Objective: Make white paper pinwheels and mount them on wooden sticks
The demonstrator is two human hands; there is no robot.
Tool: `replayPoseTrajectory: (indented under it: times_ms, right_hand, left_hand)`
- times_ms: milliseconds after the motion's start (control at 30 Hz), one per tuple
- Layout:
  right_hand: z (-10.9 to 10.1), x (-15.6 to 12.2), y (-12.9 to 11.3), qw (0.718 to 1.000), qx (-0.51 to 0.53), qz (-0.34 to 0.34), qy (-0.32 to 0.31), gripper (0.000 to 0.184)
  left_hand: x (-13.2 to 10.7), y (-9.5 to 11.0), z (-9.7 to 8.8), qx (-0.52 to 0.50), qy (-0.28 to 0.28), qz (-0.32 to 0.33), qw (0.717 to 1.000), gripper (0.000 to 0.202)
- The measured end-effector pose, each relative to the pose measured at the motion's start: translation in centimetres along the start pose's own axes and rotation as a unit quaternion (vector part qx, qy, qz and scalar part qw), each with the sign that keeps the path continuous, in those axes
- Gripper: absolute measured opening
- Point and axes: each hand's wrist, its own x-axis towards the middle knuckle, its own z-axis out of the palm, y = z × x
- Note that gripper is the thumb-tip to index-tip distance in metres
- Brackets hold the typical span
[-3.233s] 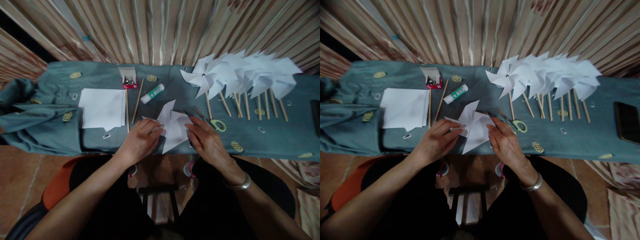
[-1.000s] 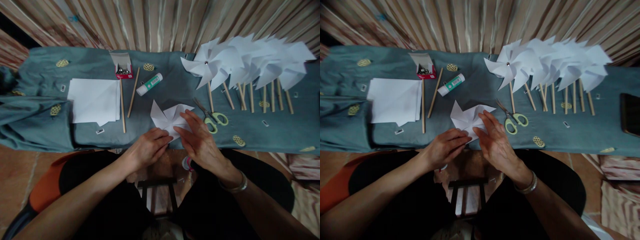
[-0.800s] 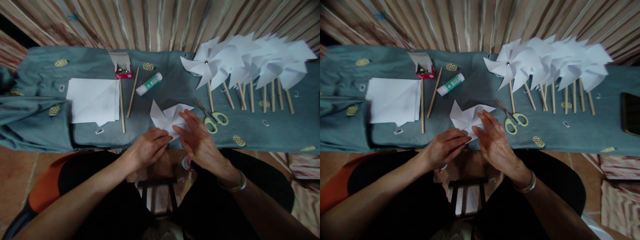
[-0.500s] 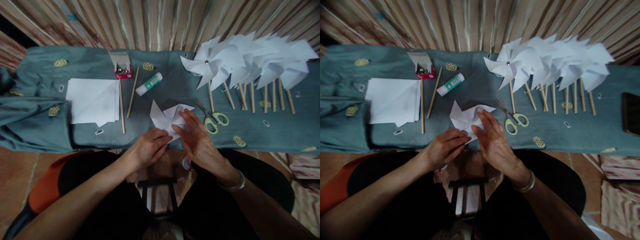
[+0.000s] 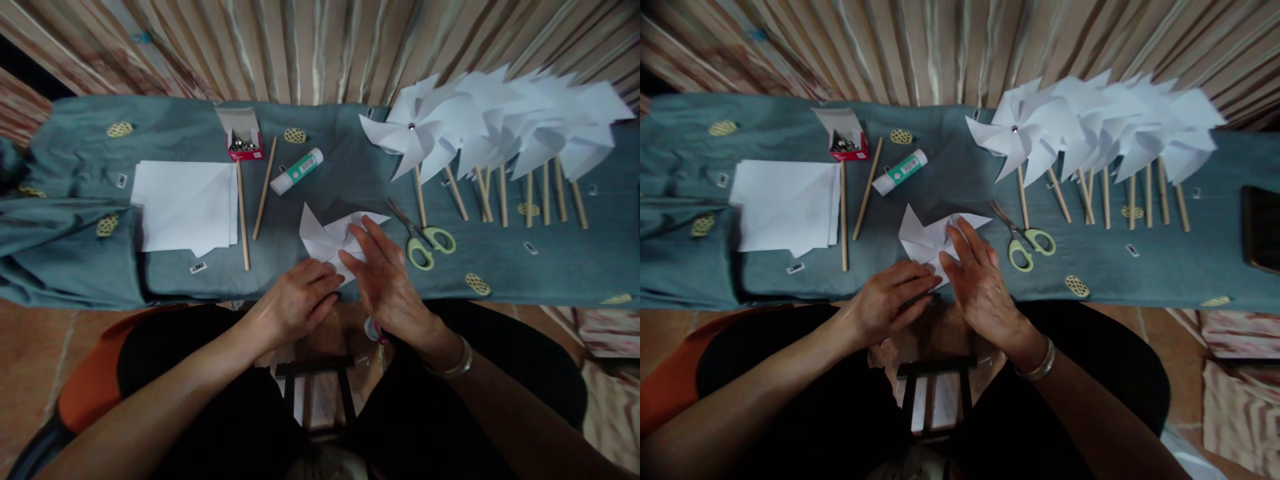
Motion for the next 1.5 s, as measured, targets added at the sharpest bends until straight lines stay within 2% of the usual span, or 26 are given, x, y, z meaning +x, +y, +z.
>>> replayPoseTrajectory:
  times_ms: [200, 533, 700, 800, 900, 967, 1067, 1133, 1167, 1233, 1300, 1333, 1400, 1500]
  right_hand:
    - [0.9, -0.3, 0.2, 1.0, 0.013, 0.009, 0.009, 0.046]
    - [1.1, 0.2, 0.3, 1.0, 0.01, 0.0, 0.021, 0.047]
    - [1.3, 0.5, 0.5, 0.999, -0.041, -0.007, 0.032, 0.042]
    - [1.2, 0.7, 0.1, 0.997, -0.076, 0.0, 0.021, 0.039]
    - [0.5, 0.8, -0.4, 0.995, -0.102, -0.017, 0.013, 0.037]
    - [-0.2, 0.8, -0.6, 0.994, -0.108, -0.034, 0.0, 0.037]
    - [-1.0, 0.8, -0.6, 0.993, -0.107, -0.049, -0.026, 0.043]
    - [-1.2, 0.8, -0.3, 0.992, -0.106, -0.047, -0.04, 0.045]
    - [-1.2, 0.9, -0.2, 0.993, -0.105, -0.044, -0.043, 0.045]
    - [-1.0, 1.1, 0.0, 0.993, -0.104, -0.039, -0.042, 0.046]
    - [-0.8, 1.3, 0.1, 0.993, -0.105, -0.041, -0.036, 0.044]
    - [-0.7, 1.4, 0.1, 0.993, -0.106, -0.044, -0.032, 0.043]
    - [-0.7, 1.6, 0.1, 0.993, -0.104, -0.051, -0.022, 0.039]
    - [-0.9, 1.8, 0.0, 0.995, -0.089, -0.049, -0.014, 0.036]
  left_hand:
    - [0.3, 0.9, -0.1, 0.117, -0.024, 0.005, 0.993, 0.017]
    - [0.8, 0.6, 0.0, 0.174, -0.048, 0.002, 0.984, 0.022]
    - [1.1, 0.8, 0.3, 0.199, -0.075, -0.014, 0.977, 0.022]
    - [1.0, 1.5, 0.3, 0.212, -0.073, -0.04, 0.974, 0.027]
    - [-0.1, 3.0, 0.2, 0.209, -0.049, -0.063, 0.975, 0.036]
    - [-1.5, 4.4, 0.2, 0.182, -0.006, -0.082, 0.98, 0.037]
    - [-3.9, 6.3, 1.1, 0.084, 0.057, -0.148, 0.984, 0.034]
    - [-5.0, 7.0, 2.2, -0.035, 0.092, -0.214, 0.972, 0.032]
    - [-5.3, 7.2, 2.8, -0.108, 0.113, -0.251, 0.955, 0.03]
    - [-5.3, 7.2, 4.0, -0.25, 0.173, -0.327, 0.895, 0.029]
    - [-4.7, 7.1, 4.9, -0.388, 0.239, -0.402, 0.794, 0.032]
    - [-4.3, 7.0, 5.2, -0.446, 0.255, -0.43, 0.742, 0.036]
    - [-3.3, 7.0, 5.4, -0.528, 0.295, -0.457, 0.652, 0.042]
    - [-2.0, 7.5, 5.0, -0.61, 0.333, -0.452, 0.559, 0.041]
